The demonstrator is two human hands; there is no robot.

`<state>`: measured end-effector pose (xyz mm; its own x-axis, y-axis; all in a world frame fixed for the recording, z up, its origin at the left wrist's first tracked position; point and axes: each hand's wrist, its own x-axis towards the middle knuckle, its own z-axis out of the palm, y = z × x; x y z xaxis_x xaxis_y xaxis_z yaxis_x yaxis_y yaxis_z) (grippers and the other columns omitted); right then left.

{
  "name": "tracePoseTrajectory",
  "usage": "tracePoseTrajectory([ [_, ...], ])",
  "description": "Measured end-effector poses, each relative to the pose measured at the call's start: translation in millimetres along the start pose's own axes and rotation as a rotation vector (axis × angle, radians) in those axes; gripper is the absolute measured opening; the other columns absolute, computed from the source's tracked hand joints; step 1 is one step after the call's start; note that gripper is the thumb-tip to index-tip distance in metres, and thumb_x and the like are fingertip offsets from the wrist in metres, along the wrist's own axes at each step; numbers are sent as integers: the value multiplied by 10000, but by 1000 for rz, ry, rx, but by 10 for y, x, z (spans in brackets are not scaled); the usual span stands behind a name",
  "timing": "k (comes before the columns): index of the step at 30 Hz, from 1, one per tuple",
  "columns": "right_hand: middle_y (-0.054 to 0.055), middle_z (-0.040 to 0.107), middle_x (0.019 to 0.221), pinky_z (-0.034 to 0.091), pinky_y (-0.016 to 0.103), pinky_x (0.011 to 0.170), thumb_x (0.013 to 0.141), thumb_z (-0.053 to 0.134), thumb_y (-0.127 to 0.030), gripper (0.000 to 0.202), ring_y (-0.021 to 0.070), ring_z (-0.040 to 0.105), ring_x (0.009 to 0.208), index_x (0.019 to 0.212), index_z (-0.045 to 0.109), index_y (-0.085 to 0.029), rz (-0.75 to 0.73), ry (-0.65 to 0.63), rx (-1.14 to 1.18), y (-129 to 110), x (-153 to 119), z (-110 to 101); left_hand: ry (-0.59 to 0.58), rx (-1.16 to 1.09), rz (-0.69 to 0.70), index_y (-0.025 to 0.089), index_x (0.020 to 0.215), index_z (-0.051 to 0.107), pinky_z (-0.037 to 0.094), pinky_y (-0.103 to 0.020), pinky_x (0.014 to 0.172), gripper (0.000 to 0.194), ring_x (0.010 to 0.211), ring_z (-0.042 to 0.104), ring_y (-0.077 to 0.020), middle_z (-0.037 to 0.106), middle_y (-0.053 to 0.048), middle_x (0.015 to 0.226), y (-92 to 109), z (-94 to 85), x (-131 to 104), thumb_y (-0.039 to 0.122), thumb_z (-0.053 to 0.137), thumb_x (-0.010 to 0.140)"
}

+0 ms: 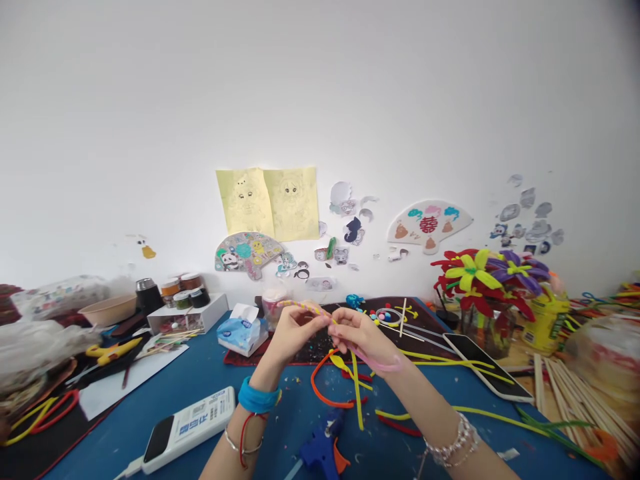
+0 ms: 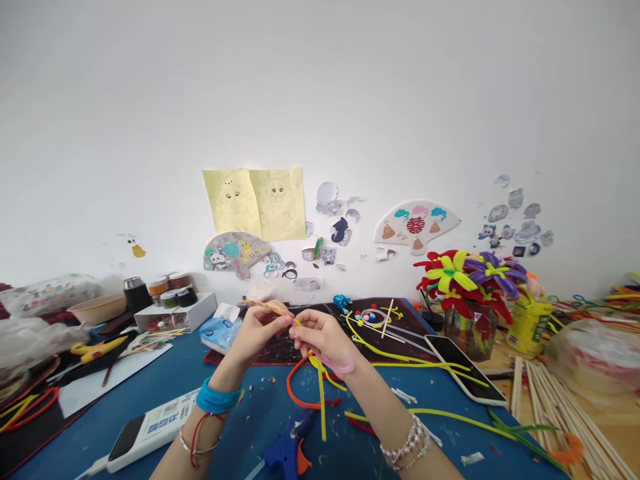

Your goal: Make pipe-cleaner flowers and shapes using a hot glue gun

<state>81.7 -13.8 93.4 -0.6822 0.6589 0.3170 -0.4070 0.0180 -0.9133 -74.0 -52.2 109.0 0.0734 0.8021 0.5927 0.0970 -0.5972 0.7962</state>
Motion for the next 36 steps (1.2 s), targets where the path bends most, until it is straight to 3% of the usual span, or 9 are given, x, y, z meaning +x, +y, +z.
tracePoseTrajectory([
  [5,-28,548,625,356,197,520,628,739,-278,234,57,454,525,723,580,-134,44,-54,3,-34,-7,-53,-72,26,86,154,706,670,449,-265,679,117,793,556,-168,626,-58,792,5,-38,-2,269,671,729],
  [8,-29,538,628,332,209,533,646,724,-296,227,70,444,550,746,590,-143,58,-63,-148,-65,-20,-96,-171,34,87,156,747,685,454,-279,708,111,826,560,-176,617,-66,822,26,-78,-8,264,661,741],
  [13,-30,516,642,327,222,539,698,647,-278,142,91,430,570,720,567,-163,-93,57,-594,-110,-49,-120,-232,259,61,153,808,702,463,-277,701,160,794,573,-168,601,-77,873,101,-111,-22,287,621,775],
  [17,-40,474,605,309,222,517,677,578,-172,42,103,407,564,662,541,-188,-294,205,-970,-108,-97,-64,-211,436,86,166,829,713,469,-281,708,172,778,590,-172,622,-73,850,99,-78,-26,292,604,787],
  [19,-44,480,594,296,220,502,682,561,-166,48,99,399,542,656,532,-194,-324,232,-1034,-102,-114,-35,-184,452,115,171,817,713,472,-280,699,169,774,595,-175,638,-72,835,74,-62,-24,296,605,786],
  [24,-38,508,587,298,213,474,762,557,-288,112,91,408,509,735,584,-182,-215,167,-896,-120,-110,-46,-116,430,159,171,789,711,472,-271,657,166,765,598,-182,658,-75,806,37,-76,-20,307,617,775],
  [29,3,603,705,389,232,579,764,591,-333,166,120,516,627,761,620,-169,-219,169,-749,-100,-73,-71,-99,328,60,150,781,696,466,-272,700,176,805,596,-183,655,-74,836,42,-90,-17,310,622,769],
  [36,-67,376,472,185,214,406,725,632,-318,170,57,255,415,674,569,-169,-308,337,-495,51,-60,80,-74,62,-81,140,736,653,428,-224,545,170,587,528,-103,630,-38,769,41,-77,-14,308,668,727],
])
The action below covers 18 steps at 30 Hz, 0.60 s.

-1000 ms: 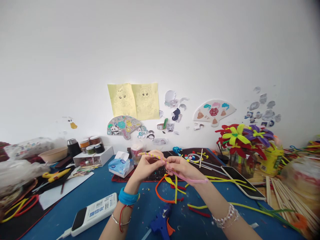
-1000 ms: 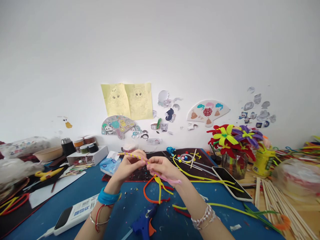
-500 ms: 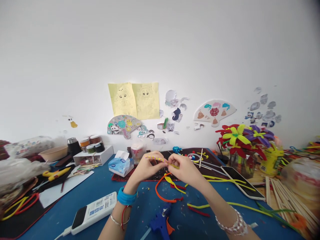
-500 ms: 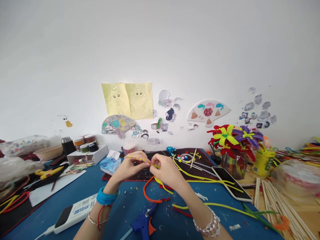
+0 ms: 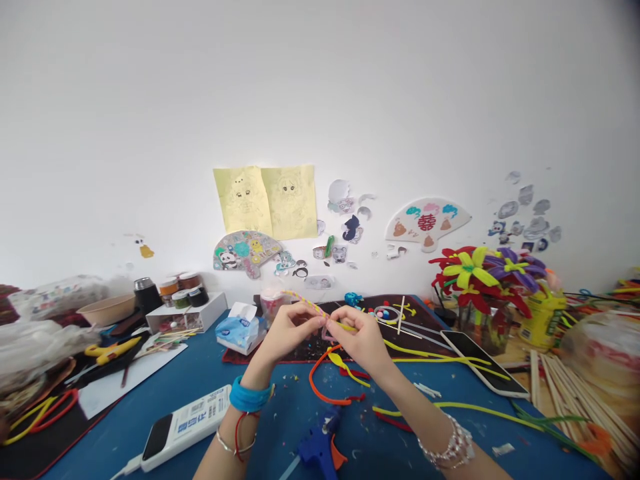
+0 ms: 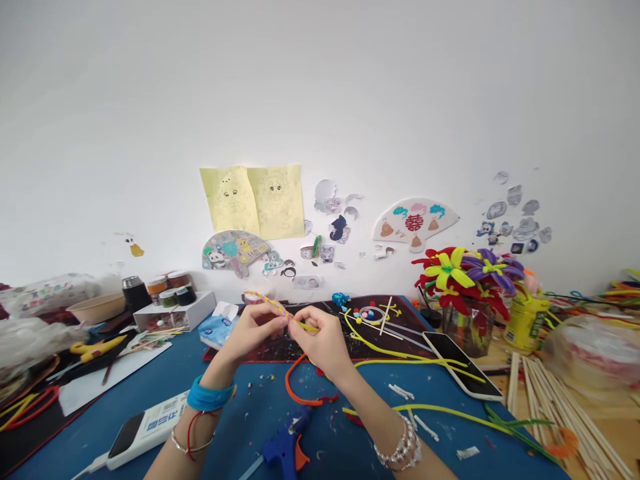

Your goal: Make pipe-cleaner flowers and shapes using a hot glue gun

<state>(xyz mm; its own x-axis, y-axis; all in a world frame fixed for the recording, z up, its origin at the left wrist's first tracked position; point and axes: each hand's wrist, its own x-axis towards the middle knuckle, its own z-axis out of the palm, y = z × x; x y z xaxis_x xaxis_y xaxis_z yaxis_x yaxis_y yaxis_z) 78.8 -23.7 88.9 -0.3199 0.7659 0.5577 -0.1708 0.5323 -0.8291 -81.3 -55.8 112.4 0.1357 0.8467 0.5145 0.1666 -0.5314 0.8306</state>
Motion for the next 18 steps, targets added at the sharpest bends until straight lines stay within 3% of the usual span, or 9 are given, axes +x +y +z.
tracePoseTrajectory([
  [3,-95,309,445,144,206,397,722,632,-293,165,40,198,396,672,542,-164,131,-87,255,-7,-11,22,-23,-71,-22,139,766,657,415,-219,518,171,533,500,-83,624,-30,736,-1,-8,-16,307,665,734],
  [7,-133,162,429,109,197,373,730,610,-285,249,30,75,372,623,407,-189,419,-408,721,33,-7,6,-97,-218,-37,130,875,665,403,-210,486,221,493,492,-71,591,-20,680,-73,-25,-21,308,658,744],
  [9,-133,148,429,97,194,365,739,593,-289,298,30,64,366,600,347,-194,518,-556,842,58,-13,6,-160,-282,-3,127,830,663,390,-199,455,209,471,495,-65,570,-12,687,-116,-35,-15,303,681,719],
  [11,-133,159,431,92,190,364,747,589,-279,292,27,64,366,607,349,-189,549,-628,861,68,-21,10,-199,-301,62,125,767,656,384,-193,436,173,455,498,-58,551,-6,708,-137,-46,-11,284,690,707],
  [14,-137,170,448,98,184,370,745,622,-283,270,25,63,381,644,393,-183,493,-576,765,53,-20,10,-167,-200,128,127,740,639,404,-198,462,136,480,493,-59,541,-4,717,-111,-60,-8,261,661,739],
  [16,-136,192,451,111,183,374,744,634,-318,246,26,83,383,676,442,-178,419,-467,616,45,-1,7,-108,-33,149,131,755,635,424,-209,505,134,529,503,-78,561,-16,720,-75,-59,-2,264,630,768],
  [18,-112,317,468,162,183,383,747,627,-346,212,28,185,373,729,510,-170,308,-315,380,61,25,6,-8,186,195,140,755,638,447,-228,584,130,629,543,-113,600,-38,752,-52,-41,13,262,606,786],
])
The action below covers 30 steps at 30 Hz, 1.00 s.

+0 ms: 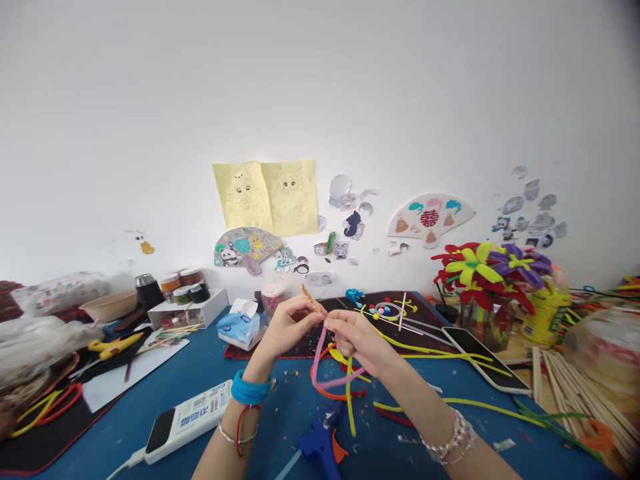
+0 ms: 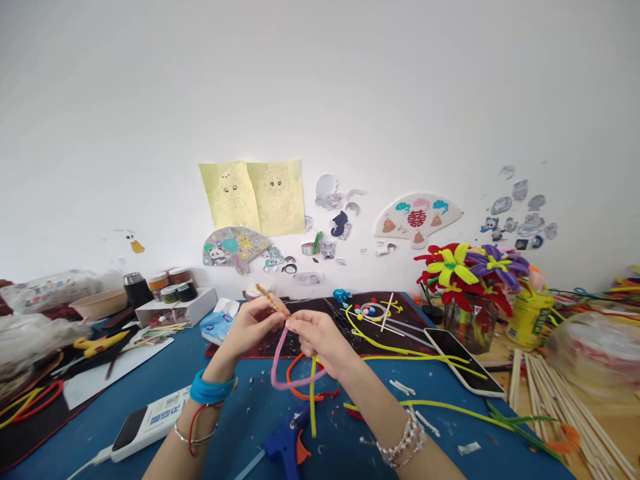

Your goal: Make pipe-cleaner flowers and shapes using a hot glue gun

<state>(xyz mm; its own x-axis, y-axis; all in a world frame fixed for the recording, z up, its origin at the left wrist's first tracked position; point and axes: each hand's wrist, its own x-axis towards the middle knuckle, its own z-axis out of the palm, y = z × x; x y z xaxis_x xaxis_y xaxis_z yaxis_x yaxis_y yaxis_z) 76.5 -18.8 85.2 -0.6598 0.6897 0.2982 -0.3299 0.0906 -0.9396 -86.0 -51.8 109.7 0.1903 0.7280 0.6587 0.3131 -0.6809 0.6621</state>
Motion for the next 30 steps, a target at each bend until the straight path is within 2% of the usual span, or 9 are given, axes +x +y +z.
tracePoseTrajectory([
  [3,-28,552,605,272,198,446,775,590,-338,172,64,430,447,796,580,-167,-245,295,-512,80,49,-47,132,263,78,158,732,640,453,-248,691,121,773,576,-152,632,-51,799,-16,75,29,229,572,802],
  [6,21,623,634,297,226,509,837,511,-291,165,115,541,524,845,620,-168,-530,530,-1070,242,94,-129,210,361,56,166,757,646,445,-240,668,124,765,576,-150,629,-46,803,-93,208,39,205,539,806],
  [8,46,629,619,281,242,517,863,471,-259,198,128,552,534,867,638,-153,-654,560,-1300,355,120,-188,277,369,-63,156,772,647,437,-241,649,123,734,572,-150,633,-50,801,-166,302,36,219,543,792],
  [11,43,588,559,252,253,499,866,460,-237,220,118,512,499,798,644,-138,-695,505,-1380,447,154,-238,323,296,-251,124,780,646,419,-239,578,165,599,547,-132,635,-49,721,-275,367,38,262,556,770],
  [15,-38,466,487,223,220,450,827,505,-265,162,75,381,419,719,574,-166,-466,399,-1054,346,167,-232,154,163,-318,106,766,655,353,-204,433,254,432,468,-86,606,-19,614,-337,224,52,350,588,749],
  [18,-100,330,465,183,186,399,773,570,-297,132,43,224,380,740,516,-182,-71,55,-381,197,140,-228,-41,-93,-326,115,781,659,342,-184,436,266,443,453,-66,573,-2,593,-308,57,34,375,633,730],
  [21,-138,191,445,136,177,372,747,592,-266,134,33,91,372,763,484,-188,170,-270,94,127,98,-222,-200,-390,-274,122,810,662,354,-194,468,235,474,460,-59,568,-11,645,-263,-20,-4,337,673,716],
  [25,-149,152,440,106,175,356,757,569,-228,118,23,32,366,761,464,-176,270,-448,326,140,47,-175,-314,-450,-178,121,731,662,335,-206,439,220,456,451,-58,529,-7,672,-202,-9,-23,336,696,696],
  [30,-140,200,450,115,170,369,790,595,-215,168,22,75,372,753,436,-178,224,-454,325,90,5,-117,-239,-355,-72,127,681,588,355,-213,539,232,587,435,-80,497,-1,707,-68,24,-10,339,674,722],
])
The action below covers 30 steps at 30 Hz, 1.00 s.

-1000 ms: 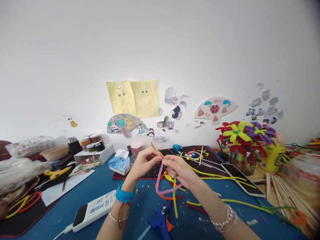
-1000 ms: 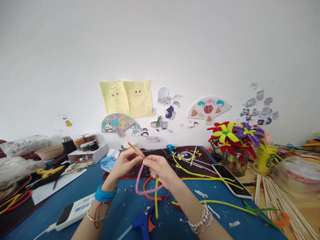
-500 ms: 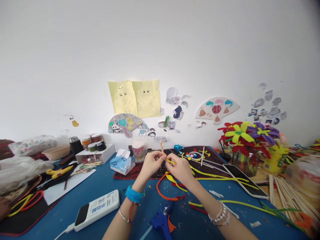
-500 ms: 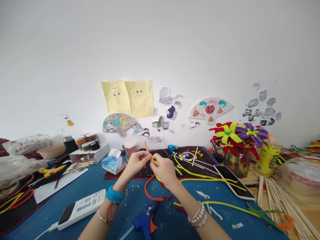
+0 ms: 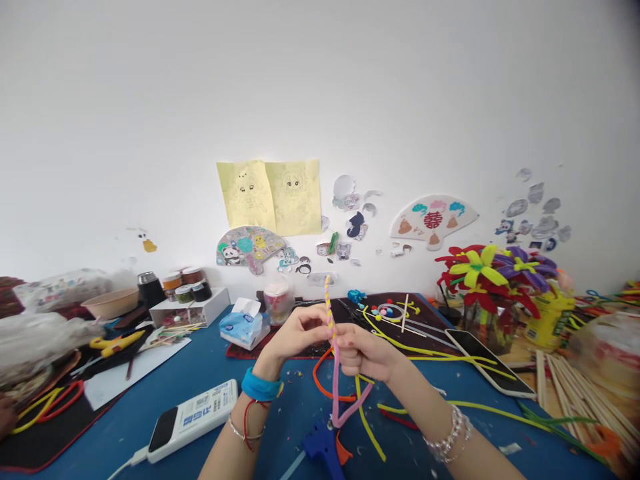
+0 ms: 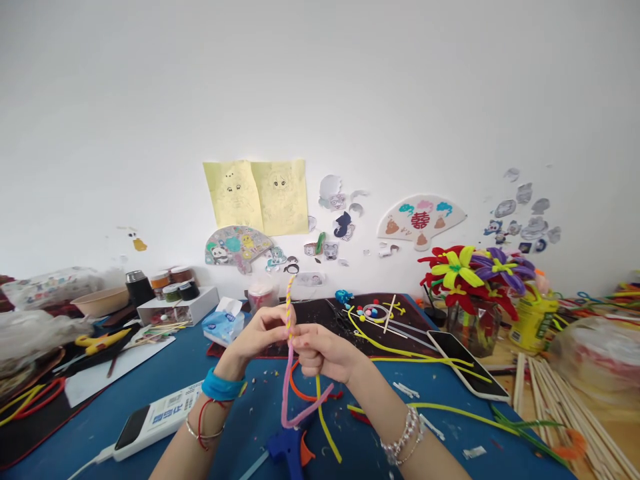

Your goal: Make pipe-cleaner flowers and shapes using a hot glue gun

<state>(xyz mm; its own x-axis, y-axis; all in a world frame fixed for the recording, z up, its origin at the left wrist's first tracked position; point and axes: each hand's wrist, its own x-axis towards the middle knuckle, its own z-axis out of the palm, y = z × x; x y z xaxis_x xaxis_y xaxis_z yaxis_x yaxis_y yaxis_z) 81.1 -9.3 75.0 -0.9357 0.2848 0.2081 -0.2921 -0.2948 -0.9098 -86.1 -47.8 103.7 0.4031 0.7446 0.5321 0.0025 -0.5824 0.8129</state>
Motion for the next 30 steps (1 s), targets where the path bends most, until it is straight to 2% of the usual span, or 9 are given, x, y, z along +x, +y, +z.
tracePoseTrajectory([
  [5,-135,205,476,117,175,381,791,627,-288,203,23,87,385,794,454,-183,-80,101,-80,-64,-13,4,68,269,88,153,760,495,378,-250,704,176,753,439,-129,472,-17,793,144,106,-8,304,509,849],
  [9,-117,284,510,141,179,383,755,653,-350,243,22,144,387,823,497,-177,-176,307,-307,-90,10,4,184,559,78,173,803,460,368,-244,665,135,691,419,-126,449,-8,772,185,164,-13,270,416,887],
  [13,-13,568,705,331,203,499,804,587,-349,180,74,458,526,853,584,-175,-421,676,-945,-45,44,38,281,761,0,195,834,436,362,-250,631,123,666,433,-142,464,-10,759,109,199,9,240,344,902],
  [16,26,624,722,351,238,573,869,501,-298,178,122,552,602,900,624,-173,-595,909,-1559,40,56,17,349,864,-40,202,868,434,370,-264,637,132,675,484,-157,507,-23,779,27,232,33,245,316,908],
  [18,41,629,689,334,249,570,889,470,-256,197,131,566,595,917,635,-154,-699,970,-1867,94,57,-23,377,893,-47,201,890,440,383,-274,663,139,706,519,-166,534,-35,810,-14,260,46,246,310,911],
  [21,45,618,638,313,253,551,885,464,-209,197,130,550,562,912,646,-135,-801,981,-2076,134,57,-74,401,884,-51,201,876,451,400,-278,685,151,719,536,-166,545,-35,813,-50,295,59,249,313,911],
  [25,37,598,624,311,247,550,873,455,-201,214,122,514,551,853,663,-154,-789,966,-1905,80,48,-33,422,785,-34,191,834,469,406,-277,690,161,708,514,-159,536,-25,780,-38,295,79,268,345,902],
  [28,16,562,614,321,235,527,856,470,-253,227,109,466,535,771,657,-157,-613,851,-1385,-30,24,50,378,552,-25,173,838,504,409,-255,675,177,708,504,-144,539,-21,776,27,244,79,313,406,886],
  [30,-22,482,555,275,218,451,824,509,-285,209,76,370,460,742,646,-150,-431,685,-956,-101,-3,89,295,354,-55,159,875,544,403,-233,633,209,672,495,-128,541,-14,750,82,195,63,351,463,863],
])
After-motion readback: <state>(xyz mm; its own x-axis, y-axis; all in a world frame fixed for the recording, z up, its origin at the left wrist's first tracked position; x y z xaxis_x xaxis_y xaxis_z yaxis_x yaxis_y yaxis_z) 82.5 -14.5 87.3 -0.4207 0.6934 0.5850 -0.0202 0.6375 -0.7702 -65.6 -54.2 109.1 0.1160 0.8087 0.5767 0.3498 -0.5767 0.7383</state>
